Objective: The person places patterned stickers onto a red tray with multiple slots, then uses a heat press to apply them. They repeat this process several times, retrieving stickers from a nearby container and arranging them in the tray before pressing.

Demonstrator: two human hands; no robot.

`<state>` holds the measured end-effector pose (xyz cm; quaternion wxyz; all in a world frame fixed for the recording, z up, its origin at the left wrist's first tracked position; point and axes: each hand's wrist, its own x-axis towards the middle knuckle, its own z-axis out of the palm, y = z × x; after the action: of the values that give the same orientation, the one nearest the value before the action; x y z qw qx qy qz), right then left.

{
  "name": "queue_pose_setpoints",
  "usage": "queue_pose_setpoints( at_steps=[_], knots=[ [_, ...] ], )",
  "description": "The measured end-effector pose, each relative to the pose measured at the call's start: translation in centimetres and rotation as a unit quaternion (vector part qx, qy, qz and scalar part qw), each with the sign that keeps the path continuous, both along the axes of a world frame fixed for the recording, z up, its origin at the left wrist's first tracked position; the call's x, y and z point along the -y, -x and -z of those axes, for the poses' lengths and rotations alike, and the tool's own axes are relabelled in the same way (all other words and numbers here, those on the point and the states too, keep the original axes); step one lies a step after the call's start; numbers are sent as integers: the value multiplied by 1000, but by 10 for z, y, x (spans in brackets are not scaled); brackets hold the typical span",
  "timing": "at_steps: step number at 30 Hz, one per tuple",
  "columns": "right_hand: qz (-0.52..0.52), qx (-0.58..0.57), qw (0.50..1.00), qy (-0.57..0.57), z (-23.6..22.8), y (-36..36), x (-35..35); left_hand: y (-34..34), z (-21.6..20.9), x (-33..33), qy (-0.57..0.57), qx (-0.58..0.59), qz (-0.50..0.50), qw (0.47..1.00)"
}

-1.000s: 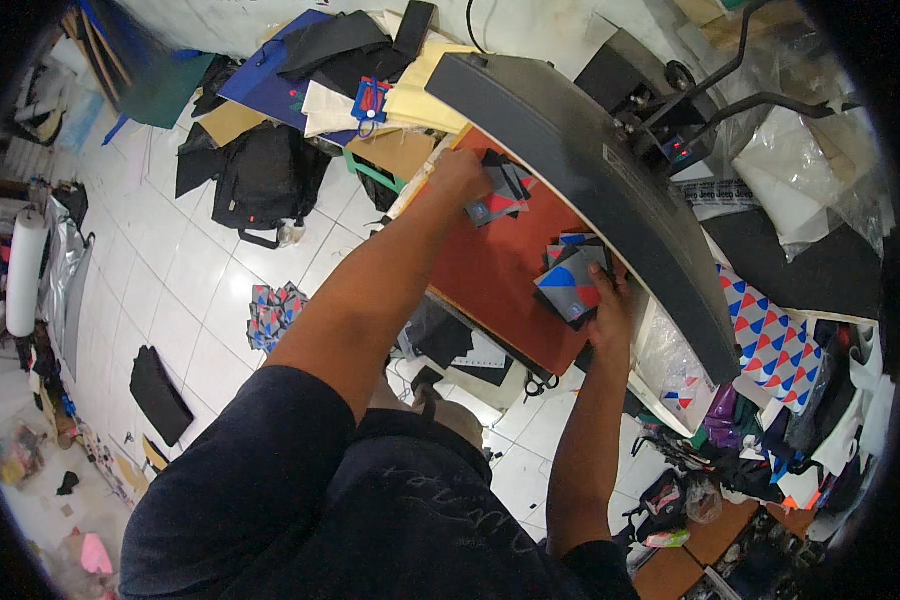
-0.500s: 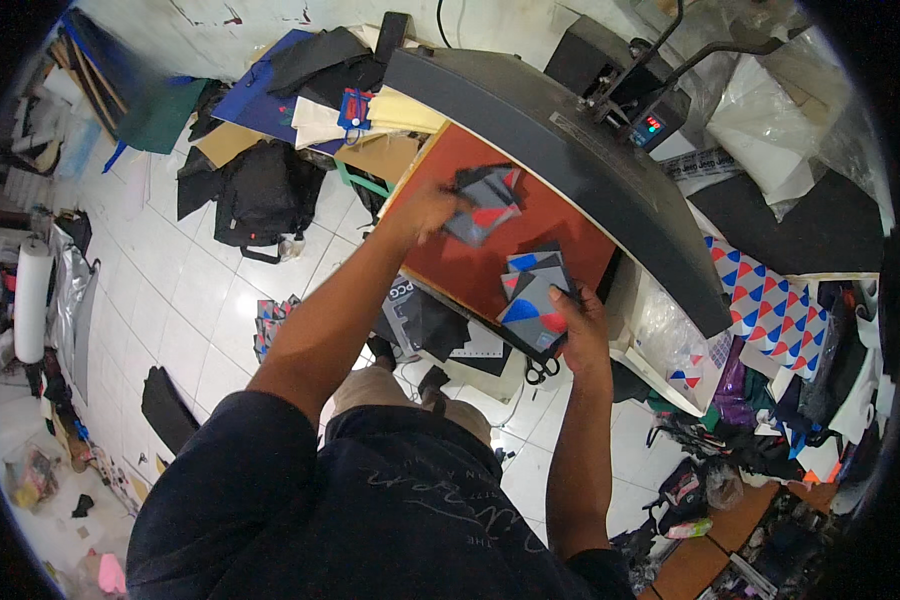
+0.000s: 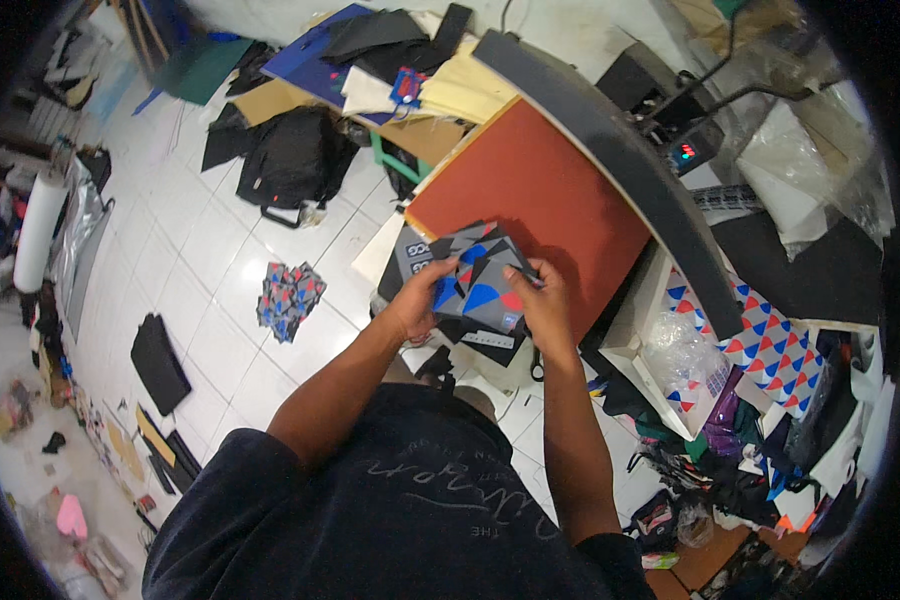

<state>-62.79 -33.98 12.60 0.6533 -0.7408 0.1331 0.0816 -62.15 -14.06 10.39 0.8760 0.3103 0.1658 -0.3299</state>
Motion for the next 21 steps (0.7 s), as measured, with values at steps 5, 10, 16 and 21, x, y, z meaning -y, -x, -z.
queue_pose_setpoints(
  at_steps=[5, 10, 16, 21],
  knots=[
    [-41, 51, 998, 12, -4, -13, -42, 8, -18, -33, -121, 64, -55, 989],
    [-10, 105, 994, 40, -14, 37, -71, 35, -22, -112, -157, 34, -189, 969],
    [-161, -87, 965, 186, 110, 109, -61, 98, -20, -212, -185, 20, -309, 933],
    [-199, -139, 953, 182, 110, 95, -79, 130, -3, -260, -199, -21, -338, 920]
  ],
)
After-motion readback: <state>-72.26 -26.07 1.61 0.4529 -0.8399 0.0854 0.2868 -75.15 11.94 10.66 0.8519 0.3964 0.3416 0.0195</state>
